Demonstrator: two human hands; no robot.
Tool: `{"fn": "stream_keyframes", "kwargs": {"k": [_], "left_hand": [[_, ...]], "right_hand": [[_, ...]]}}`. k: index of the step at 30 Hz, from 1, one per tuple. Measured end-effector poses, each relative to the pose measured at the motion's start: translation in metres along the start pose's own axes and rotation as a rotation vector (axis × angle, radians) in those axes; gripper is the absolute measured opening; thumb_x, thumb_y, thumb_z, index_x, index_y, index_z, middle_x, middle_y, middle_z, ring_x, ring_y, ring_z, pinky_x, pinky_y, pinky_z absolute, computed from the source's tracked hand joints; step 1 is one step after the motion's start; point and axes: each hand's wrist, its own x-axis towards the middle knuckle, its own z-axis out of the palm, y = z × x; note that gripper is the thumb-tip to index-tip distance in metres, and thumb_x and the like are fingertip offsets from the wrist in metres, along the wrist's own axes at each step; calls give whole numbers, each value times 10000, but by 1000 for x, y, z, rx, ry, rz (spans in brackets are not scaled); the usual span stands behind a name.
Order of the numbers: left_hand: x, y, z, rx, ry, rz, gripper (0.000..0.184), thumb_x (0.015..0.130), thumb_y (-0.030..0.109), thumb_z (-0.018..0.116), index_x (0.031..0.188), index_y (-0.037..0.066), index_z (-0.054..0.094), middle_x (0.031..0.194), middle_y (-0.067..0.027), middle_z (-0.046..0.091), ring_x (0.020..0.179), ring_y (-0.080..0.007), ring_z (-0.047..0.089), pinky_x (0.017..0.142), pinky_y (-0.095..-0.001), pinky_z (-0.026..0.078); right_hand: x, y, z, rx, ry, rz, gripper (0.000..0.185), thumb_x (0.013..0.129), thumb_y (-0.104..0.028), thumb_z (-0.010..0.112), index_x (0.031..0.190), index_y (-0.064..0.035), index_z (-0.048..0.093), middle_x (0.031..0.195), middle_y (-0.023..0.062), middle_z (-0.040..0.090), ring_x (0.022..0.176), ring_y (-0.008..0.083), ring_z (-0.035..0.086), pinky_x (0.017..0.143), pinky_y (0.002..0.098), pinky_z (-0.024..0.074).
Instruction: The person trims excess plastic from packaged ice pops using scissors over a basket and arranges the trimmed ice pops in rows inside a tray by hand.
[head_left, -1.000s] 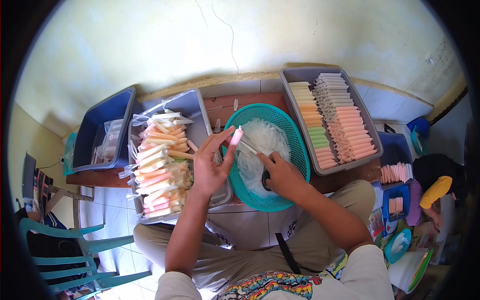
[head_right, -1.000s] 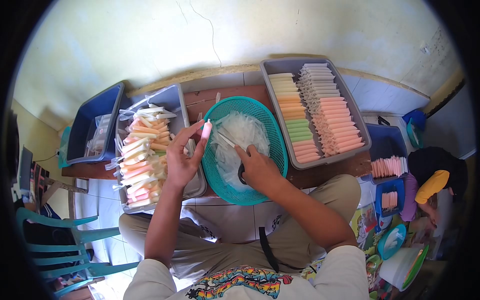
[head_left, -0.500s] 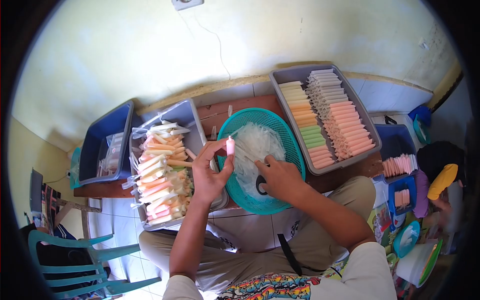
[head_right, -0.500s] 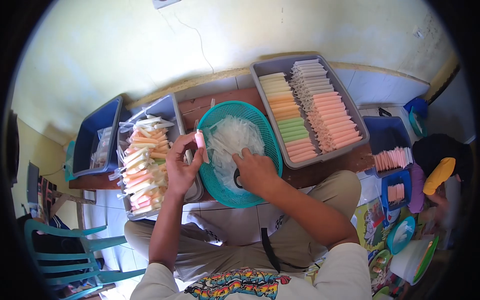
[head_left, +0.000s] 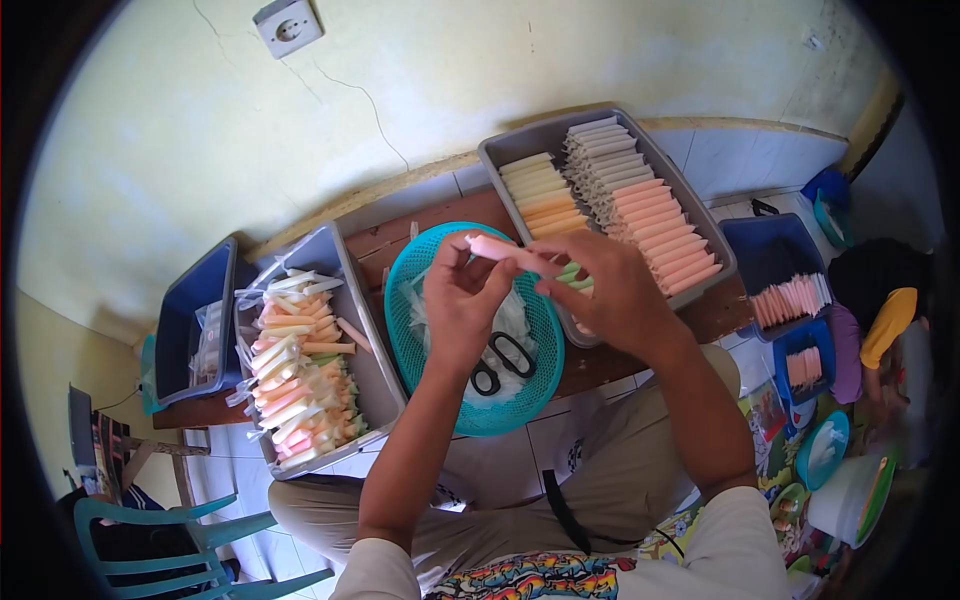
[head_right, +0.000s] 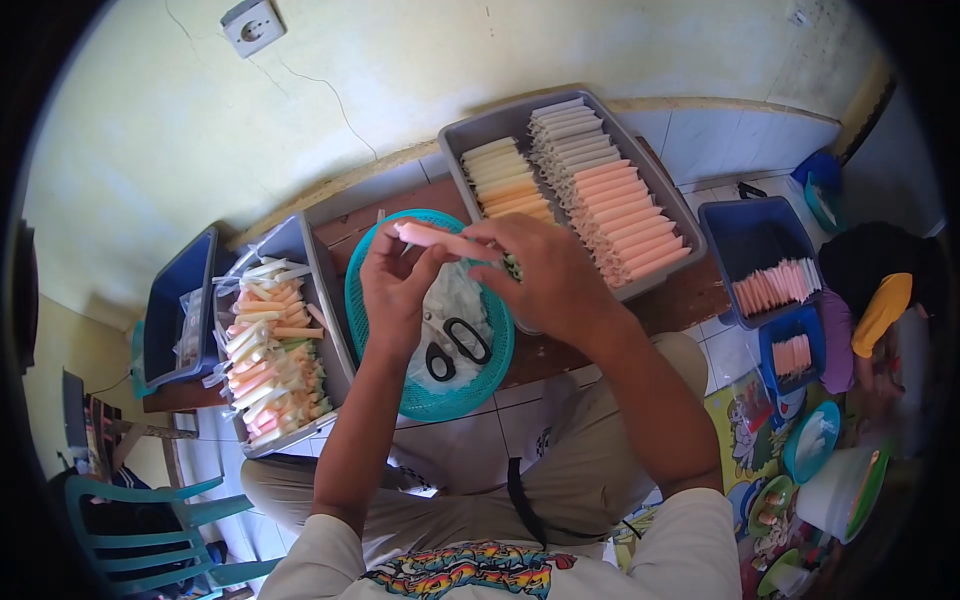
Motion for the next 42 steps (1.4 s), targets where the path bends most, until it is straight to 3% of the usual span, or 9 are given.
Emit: {"fn": "stream_keyframes", "kwargs": {"k": [8,11,14,16,22,26,29,34,42], "left_hand": [[30,-41,32,-106,32,-134,288,981,44,779,1213,-12,616,1163,-90,713,1055,-178,724,974,-352,603],[32,-52,33,162,-2,-126,298,984,76,787,1216,-11,622,1156,-93,728,1011,-176,734,945,-321,593],[39,-44,36,600,-10,76,222,923,65,828,1100,21,701,959,-93,771,935,-188,759,855,-348,604],[41,-36,34,933,-242,138,129,937,94,803,1049,50,757,988,-76,782,943,-192,754,989,-400,561],[42,-43,40,1196,-667,152,88,910,114,768,985,108,813,891,-93,787,869,-280,746,1258,-518,349],[48,-50,49,1192,-902,-12,115,932,136,707,932,144,822,809,-104,773,841,-295,747,1254,-517,377],[47,-59,51,1249,-967,46,136,904,152,691,858,160,818,725,-107,741,778,-311,733,1224,-510,416],[44,-65,56,1375,-1064,50,125,816,150,706,738,185,798,649,-99,692,700,-330,706,996,-445,528],[42,-65,55,1413,-1122,61,113,778,174,697,739,180,803,650,-119,700,672,-322,702,863,-409,519]], "right_hand": [[15,56,-33,69,-62,78,245,971,-192,765,1117,4,750,1003,175,769,935,320,766,844,423,590],[12,83,-39,-10,-54,65,236,950,-176,780,1104,0,750,1006,174,768,932,330,759,830,422,584],[10,90,-49,-76,-83,129,218,912,-142,794,1078,-7,758,995,183,766,932,344,753,822,424,578],[3,93,-51,-184,-159,166,211,876,-39,789,1075,16,749,949,171,758,883,332,740,820,406,580],[-18,111,-46,-198,-357,337,188,789,-15,792,975,13,790,921,184,776,886,357,749,832,426,582],[-23,116,-42,-222,-481,420,193,767,-29,806,957,1,812,925,185,785,893,348,762,837,426,590],[-20,115,-37,-282,-616,517,194,748,-15,814,941,-12,829,909,183,790,892,341,771,841,420,596],[-22,124,-27,-334,-721,415,223,723,22,810,934,-39,850,904,188,793,893,332,777,835,414,596],[-15,123,-26,-346,-819,417,308,738,83,725,984,-44,861,914,179,799,889,317,783,833,404,600]]}}
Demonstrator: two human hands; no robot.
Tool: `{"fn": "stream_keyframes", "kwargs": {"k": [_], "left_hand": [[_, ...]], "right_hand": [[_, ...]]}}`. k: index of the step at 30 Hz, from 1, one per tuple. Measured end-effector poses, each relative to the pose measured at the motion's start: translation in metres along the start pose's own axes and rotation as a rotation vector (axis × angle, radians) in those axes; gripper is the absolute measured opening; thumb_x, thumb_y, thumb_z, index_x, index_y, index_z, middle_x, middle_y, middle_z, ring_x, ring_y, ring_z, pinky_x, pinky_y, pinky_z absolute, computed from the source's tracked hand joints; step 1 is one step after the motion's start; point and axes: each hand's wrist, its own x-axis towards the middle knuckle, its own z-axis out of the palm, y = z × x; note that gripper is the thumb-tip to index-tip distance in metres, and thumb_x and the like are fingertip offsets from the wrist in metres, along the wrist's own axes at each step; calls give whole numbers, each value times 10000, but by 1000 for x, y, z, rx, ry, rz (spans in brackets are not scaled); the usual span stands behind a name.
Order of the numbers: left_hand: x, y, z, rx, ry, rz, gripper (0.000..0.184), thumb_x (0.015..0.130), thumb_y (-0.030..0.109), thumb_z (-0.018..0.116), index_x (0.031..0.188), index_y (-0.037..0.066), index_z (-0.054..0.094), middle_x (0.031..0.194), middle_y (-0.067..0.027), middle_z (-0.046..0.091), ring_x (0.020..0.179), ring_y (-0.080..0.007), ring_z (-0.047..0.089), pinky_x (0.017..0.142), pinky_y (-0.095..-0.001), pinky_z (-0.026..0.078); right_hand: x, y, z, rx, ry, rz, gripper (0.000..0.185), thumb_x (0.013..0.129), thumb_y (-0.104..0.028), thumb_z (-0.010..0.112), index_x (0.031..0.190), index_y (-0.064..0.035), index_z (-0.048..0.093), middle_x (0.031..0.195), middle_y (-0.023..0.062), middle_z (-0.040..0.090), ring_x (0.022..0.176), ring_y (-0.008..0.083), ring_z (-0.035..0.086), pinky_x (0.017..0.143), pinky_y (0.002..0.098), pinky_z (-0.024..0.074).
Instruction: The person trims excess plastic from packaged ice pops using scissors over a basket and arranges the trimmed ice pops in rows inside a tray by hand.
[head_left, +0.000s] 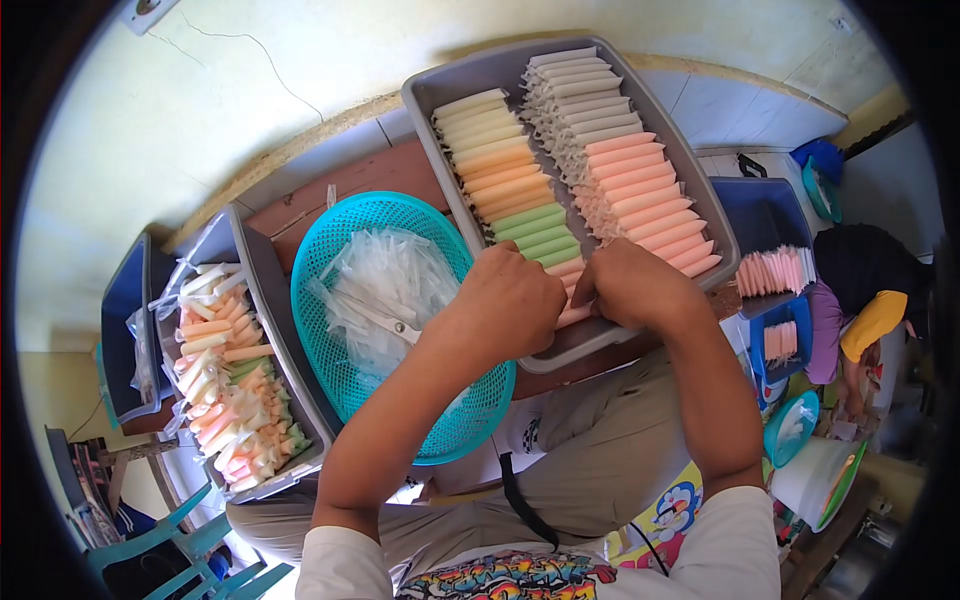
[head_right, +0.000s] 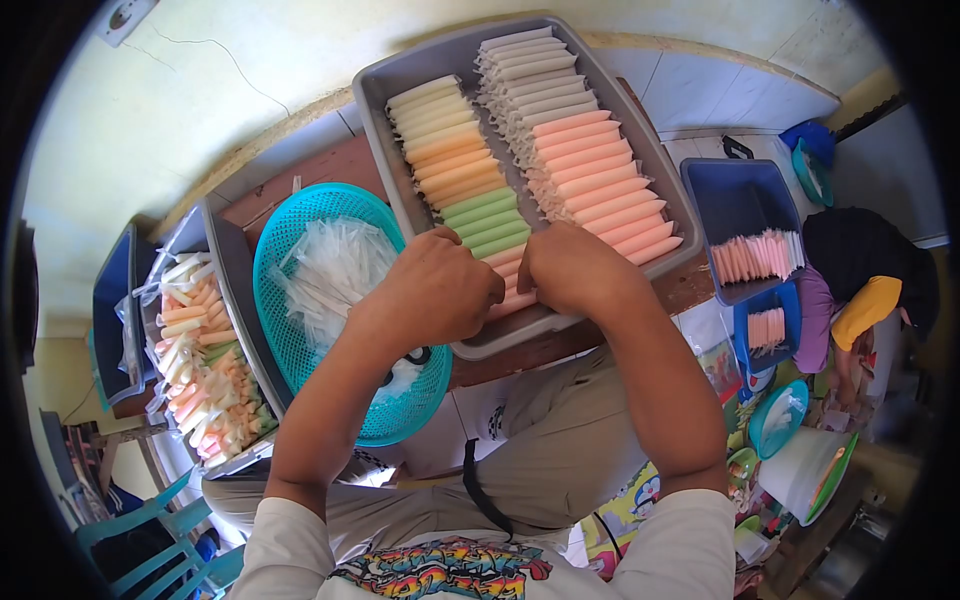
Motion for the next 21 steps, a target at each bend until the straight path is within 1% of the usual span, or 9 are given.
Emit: {"fn": "stream_keyframes", "kwargs": {"k": [2,4,7,10,13,17,19,21], "left_hand": [[1,0,1,-8,19,11,114,776,182,696,731,177,801,641,-122,695,662,-322,699,845,-407,514],[0,1,1,21,-15,-6,113,768,197,700,711,176,795,626,-121,686,647,-318,694,828,-408,509],[1,3,1,76,-23,-18,113,763,206,702,699,179,791,622,-112,687,649,-312,692,818,-404,505],[0,2,-1,37,-15,2,111,760,202,702,696,181,790,625,-101,690,655,-310,692,808,-403,502],[1,1,0,42,-49,15,103,748,201,705,692,186,790,627,-97,690,663,-310,693,812,-400,502],[0,1,1,22,-22,20,98,741,199,707,687,193,788,630,-96,691,666,-312,692,819,-403,502],[2,4,-3,65,-83,-17,95,745,193,706,695,196,787,633,-98,692,673,-312,693,840,-399,507],[2,3,-2,68,-65,-11,97,748,189,703,697,196,785,630,-99,690,673,-313,692,851,-399,509]], "right_hand": [[-2,-1,0,-1,1,14,327,738,88,715,996,-48,862,915,177,800,884,314,784,834,404,600],[-1,2,4,-13,24,-32,336,733,86,717,998,-59,864,915,174,801,875,310,785,836,406,599],[-1,2,5,-5,34,-29,325,739,70,717,994,-66,866,913,170,802,871,309,784,839,410,598],[-2,1,3,-16,31,-43,317,750,63,708,993,-64,866,907,173,800,866,313,781,843,413,597],[-3,-2,1,-20,33,-54,314,762,60,691,991,-64,866,903,174,799,863,319,778,847,416,595],[-4,-2,1,-18,49,-54,326,767,71,674,995,-62,866,914,184,798,876,326,777,855,418,593],[-7,-6,-2,13,54,-16,323,775,72,671,999,-56,864,944,195,799,902,334,778,869,418,593],[-7,-4,-1,18,60,-21,323,778,73,671,1005,-53,863,955,200,799,914,337,778,876,418,593]]}}
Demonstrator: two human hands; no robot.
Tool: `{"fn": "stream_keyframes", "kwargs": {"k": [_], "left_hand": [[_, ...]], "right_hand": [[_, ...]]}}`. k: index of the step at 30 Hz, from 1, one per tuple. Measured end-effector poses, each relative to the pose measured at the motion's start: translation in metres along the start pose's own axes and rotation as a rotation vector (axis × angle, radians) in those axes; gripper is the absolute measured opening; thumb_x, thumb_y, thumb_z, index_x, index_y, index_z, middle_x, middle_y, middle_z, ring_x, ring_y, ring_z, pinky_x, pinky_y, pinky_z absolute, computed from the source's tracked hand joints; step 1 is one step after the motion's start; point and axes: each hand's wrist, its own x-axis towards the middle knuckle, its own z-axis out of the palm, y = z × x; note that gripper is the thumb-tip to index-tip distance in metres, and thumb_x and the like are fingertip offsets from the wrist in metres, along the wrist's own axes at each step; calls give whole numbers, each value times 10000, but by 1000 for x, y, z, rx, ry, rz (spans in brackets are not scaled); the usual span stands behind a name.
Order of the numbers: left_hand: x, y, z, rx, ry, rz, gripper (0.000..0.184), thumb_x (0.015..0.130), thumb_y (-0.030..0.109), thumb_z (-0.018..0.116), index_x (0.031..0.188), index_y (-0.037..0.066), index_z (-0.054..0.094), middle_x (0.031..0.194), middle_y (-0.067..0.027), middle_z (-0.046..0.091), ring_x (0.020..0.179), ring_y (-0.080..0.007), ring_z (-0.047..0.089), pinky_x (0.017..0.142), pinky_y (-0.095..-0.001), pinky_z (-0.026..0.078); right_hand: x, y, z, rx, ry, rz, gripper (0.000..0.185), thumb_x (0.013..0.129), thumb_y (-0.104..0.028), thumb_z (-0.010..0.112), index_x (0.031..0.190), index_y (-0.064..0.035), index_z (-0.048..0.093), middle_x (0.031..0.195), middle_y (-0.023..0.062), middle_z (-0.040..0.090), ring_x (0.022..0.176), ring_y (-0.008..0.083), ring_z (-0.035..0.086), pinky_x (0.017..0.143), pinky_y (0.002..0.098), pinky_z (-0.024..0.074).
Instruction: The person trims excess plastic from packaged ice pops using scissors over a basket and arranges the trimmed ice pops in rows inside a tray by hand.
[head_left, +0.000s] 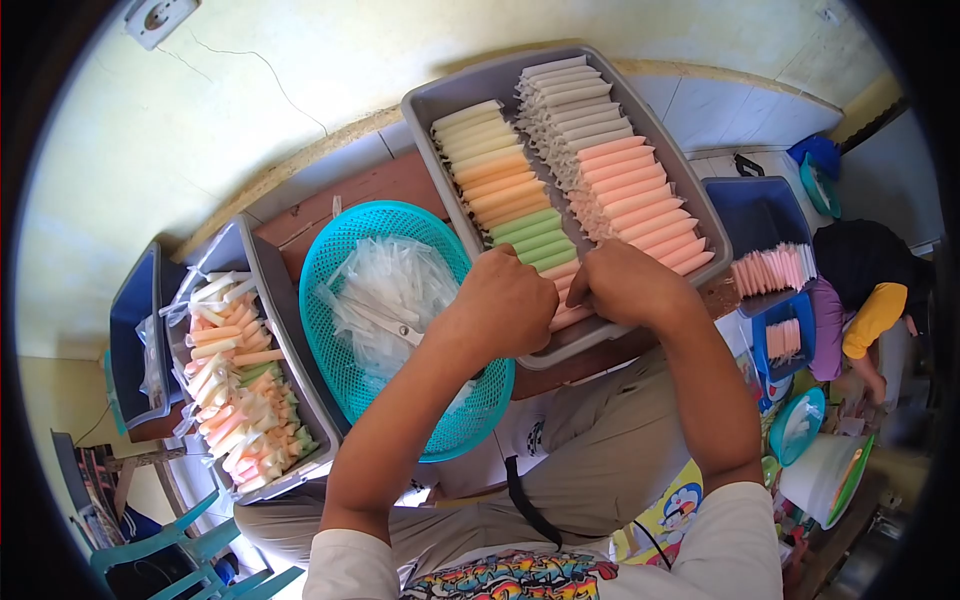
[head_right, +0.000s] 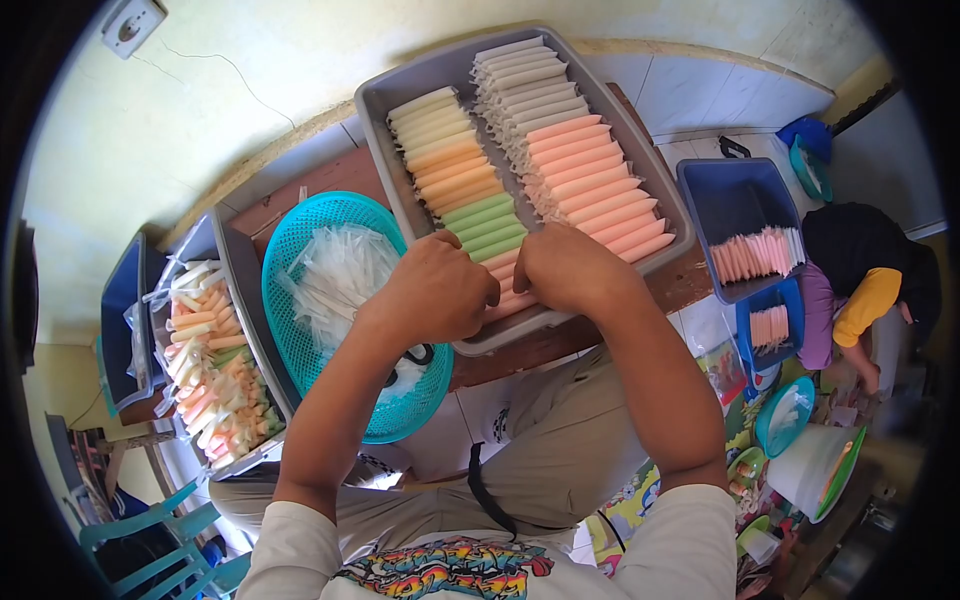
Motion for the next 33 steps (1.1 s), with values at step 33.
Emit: {"fn": "stream_keyframes", "kwargs": {"k": [33], "left_hand": [[-39,-1,-1,-367,903,-146,246,896,-23,712,1138,12,724,1157,-171,729,1167,-379,661,1021,-472,529]], "right_hand": [[-15,-27,-12,349,697,-169,326,892,-30,765,1213,28,749,1096,223,763,955,361,758,858,429,605]]}}
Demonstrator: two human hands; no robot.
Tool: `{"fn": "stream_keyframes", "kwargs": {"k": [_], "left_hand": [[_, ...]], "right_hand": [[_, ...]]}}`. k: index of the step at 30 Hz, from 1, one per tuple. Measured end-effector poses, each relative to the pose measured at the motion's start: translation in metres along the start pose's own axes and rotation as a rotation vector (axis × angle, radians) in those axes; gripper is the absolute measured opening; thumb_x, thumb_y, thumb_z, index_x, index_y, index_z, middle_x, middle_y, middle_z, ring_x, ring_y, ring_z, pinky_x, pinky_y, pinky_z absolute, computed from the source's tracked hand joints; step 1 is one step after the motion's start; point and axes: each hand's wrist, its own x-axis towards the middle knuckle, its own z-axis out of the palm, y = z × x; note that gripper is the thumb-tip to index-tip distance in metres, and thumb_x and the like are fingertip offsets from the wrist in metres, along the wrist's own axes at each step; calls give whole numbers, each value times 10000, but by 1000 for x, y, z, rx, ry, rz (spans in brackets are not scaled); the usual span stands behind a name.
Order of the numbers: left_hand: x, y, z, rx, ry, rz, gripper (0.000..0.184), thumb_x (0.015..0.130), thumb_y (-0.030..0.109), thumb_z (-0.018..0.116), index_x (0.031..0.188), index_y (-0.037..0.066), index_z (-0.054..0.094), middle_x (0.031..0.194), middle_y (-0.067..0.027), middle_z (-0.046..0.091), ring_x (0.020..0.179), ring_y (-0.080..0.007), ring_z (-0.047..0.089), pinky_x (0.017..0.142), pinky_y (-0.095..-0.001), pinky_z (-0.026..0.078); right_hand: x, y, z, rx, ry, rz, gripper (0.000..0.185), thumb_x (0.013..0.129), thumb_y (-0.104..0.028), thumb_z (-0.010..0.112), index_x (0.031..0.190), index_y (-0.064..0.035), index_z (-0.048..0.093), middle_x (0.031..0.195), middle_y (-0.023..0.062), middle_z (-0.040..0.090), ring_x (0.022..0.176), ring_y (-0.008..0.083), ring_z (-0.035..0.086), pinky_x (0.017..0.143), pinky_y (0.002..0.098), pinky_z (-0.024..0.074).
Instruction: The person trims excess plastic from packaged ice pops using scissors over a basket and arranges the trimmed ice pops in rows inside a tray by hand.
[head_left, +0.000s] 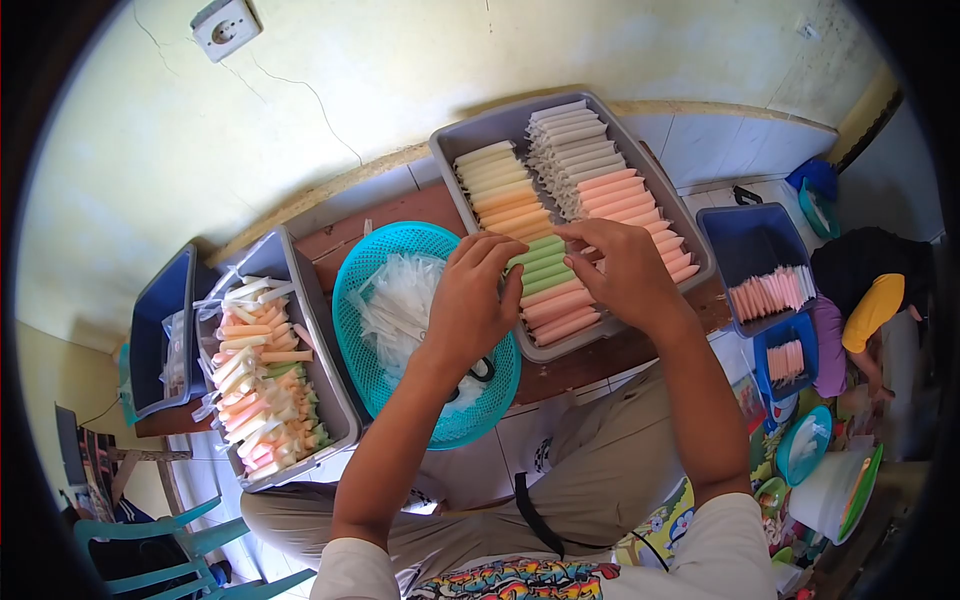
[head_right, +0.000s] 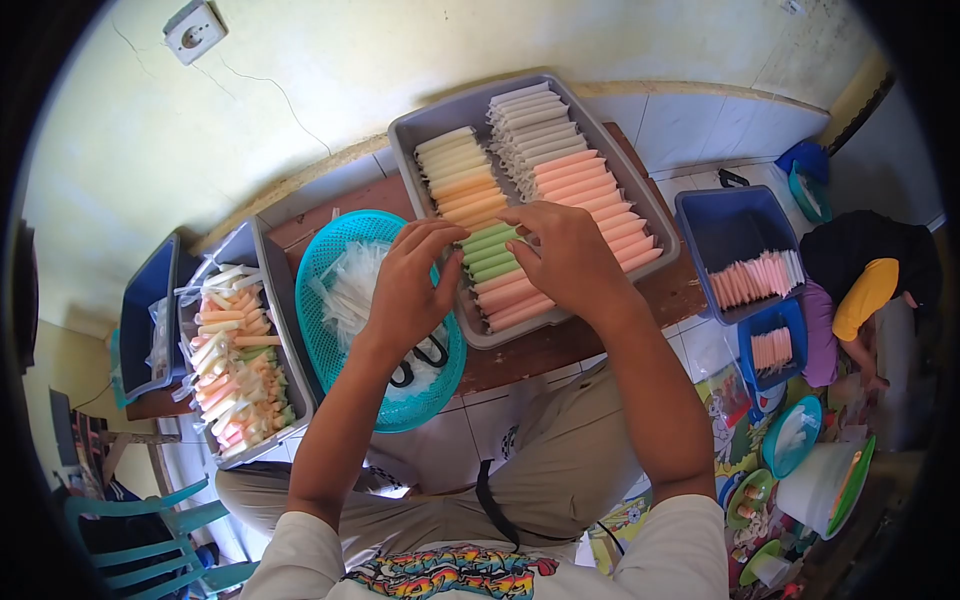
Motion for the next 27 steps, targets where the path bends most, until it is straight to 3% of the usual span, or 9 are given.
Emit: {"fn": "stream_keyframes", "kwargs": {"k": [5,7,27], "left_hand": [[-5,3,-13,-23,64,-54,235,930,-1,723,1163,27,732,1164,-178,740,1128,-380,693,967,-454,550],[-7,5,-20,-26,118,-66,221,939,14,727,1159,26,734,1146,-173,745,1092,-376,707,939,-445,560],[-78,-10,-103,99,348,-188,207,918,18,762,1124,41,755,1103,-148,770,1037,-355,742,908,-419,578]], "right_hand": [[4,-13,5,50,84,-106,346,922,-37,767,1265,-2,735,1146,182,770,1013,299,769,851,382,635],[6,-21,6,70,114,-137,395,942,-13,755,1335,-17,718,1172,163,773,1028,233,771,876,352,651],[11,-91,82,171,44,-274,382,935,-98,779,1307,-38,719,1161,167,766,998,296,765,855,385,631]]}}
